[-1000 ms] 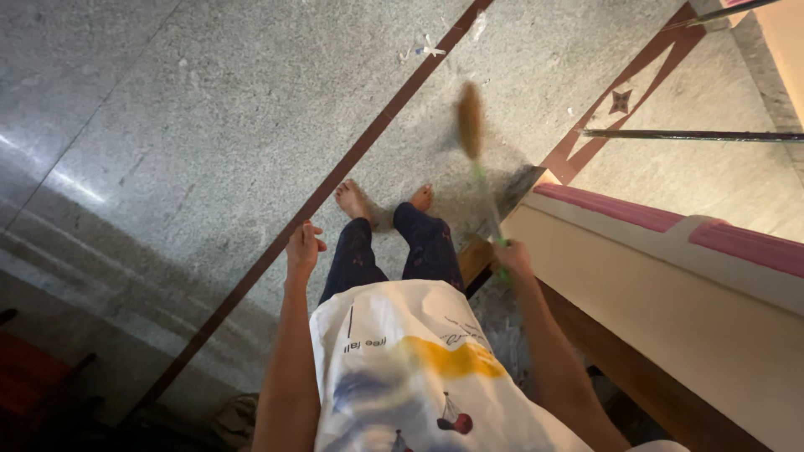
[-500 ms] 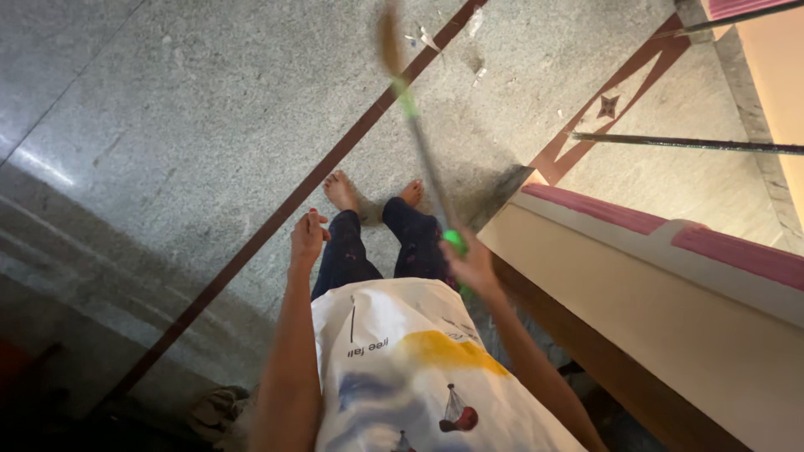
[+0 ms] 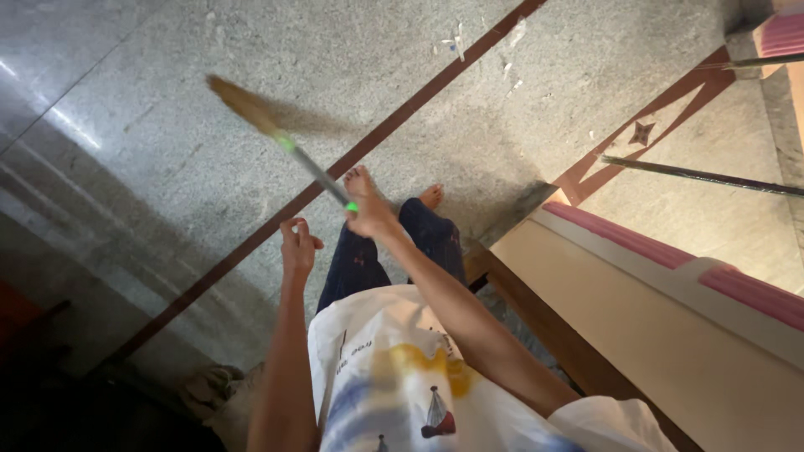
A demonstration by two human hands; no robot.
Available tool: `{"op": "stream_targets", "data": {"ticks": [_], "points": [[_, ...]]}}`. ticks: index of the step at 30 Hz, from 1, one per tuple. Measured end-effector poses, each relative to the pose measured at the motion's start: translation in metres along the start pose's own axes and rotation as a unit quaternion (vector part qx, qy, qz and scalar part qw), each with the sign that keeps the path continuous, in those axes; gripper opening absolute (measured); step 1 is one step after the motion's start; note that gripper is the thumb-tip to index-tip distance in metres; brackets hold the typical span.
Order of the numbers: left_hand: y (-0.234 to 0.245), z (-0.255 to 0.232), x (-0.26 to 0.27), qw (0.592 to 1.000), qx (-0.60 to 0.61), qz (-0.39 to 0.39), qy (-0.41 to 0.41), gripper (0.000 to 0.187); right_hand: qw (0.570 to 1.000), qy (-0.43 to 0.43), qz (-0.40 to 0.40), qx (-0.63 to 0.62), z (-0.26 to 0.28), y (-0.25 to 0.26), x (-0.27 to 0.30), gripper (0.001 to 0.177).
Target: The person sweeps debris across a room using a broom.
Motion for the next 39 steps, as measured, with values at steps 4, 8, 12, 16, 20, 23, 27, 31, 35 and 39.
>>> {"op": "stream_targets", "data": {"ticks": [4,8,12,16,20,23,27,31,35,39], "points": [[-0.001,0.017,0.007,1.000,0.012,-0.002,-0.004,0.035,0.913,-0.343,0.211,-0.072,-0.119,-0.007,0.069,0.033],[-0.019,0.028,-0.003,0.997,-0.074,0.026,0.007,0.034,0.880,-0.434,0.115,-0.154,-0.193,0.044,0.157,0.034],[-0.050,0.017,-0.025,0.994,-0.089,0.062,-0.006,0.036,0.872,-0.482,0.077,-0.046,-0.236,0.108,0.210,0.037],[-0.084,-0.010,-0.040,0.994,-0.063,0.088,-0.018,0.034,0.773,-0.549,-0.079,-0.307,-0.244,0.150,0.261,0.041],[-0.106,-0.038,-0.041,0.990,-0.065,0.104,-0.074,0.037,0.827,-0.538,-0.088,-0.140,-0.255,0.191,0.255,0.039],[-0.108,-0.038,-0.041,0.992,-0.042,0.103,-0.064,0.038,0.841,-0.515,-0.122,-0.112,-0.237,0.199,0.253,0.037],[-0.100,-0.013,-0.040,0.995,-0.019,0.087,-0.051,0.037,0.891,-0.423,-0.119,-0.113,-0.173,0.193,0.232,0.036],[-0.079,0.017,-0.040,0.997,-0.031,0.071,-0.020,0.036,0.897,-0.406,-0.019,-0.171,-0.090,0.163,0.185,0.035],[-0.055,0.038,-0.035,0.998,-0.052,0.045,-0.002,0.032,0.944,-0.290,0.034,-0.156,-0.011,0.122,0.119,0.057],[-0.024,0.051,-0.030,0.999,-0.030,0.006,0.019,0.029,0.993,-0.062,0.047,-0.087,0.043,0.041,0.039,0.055]]}}
Point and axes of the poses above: each hand's wrist, its own x-axis away from the middle knuckle, its own y-axis out of the back of the hand, z = x × y, the point moved 7 cm from there along -x, towards the middle knuckle, and after that the axes turned 2 degrees about y, right-handed, at the moved point
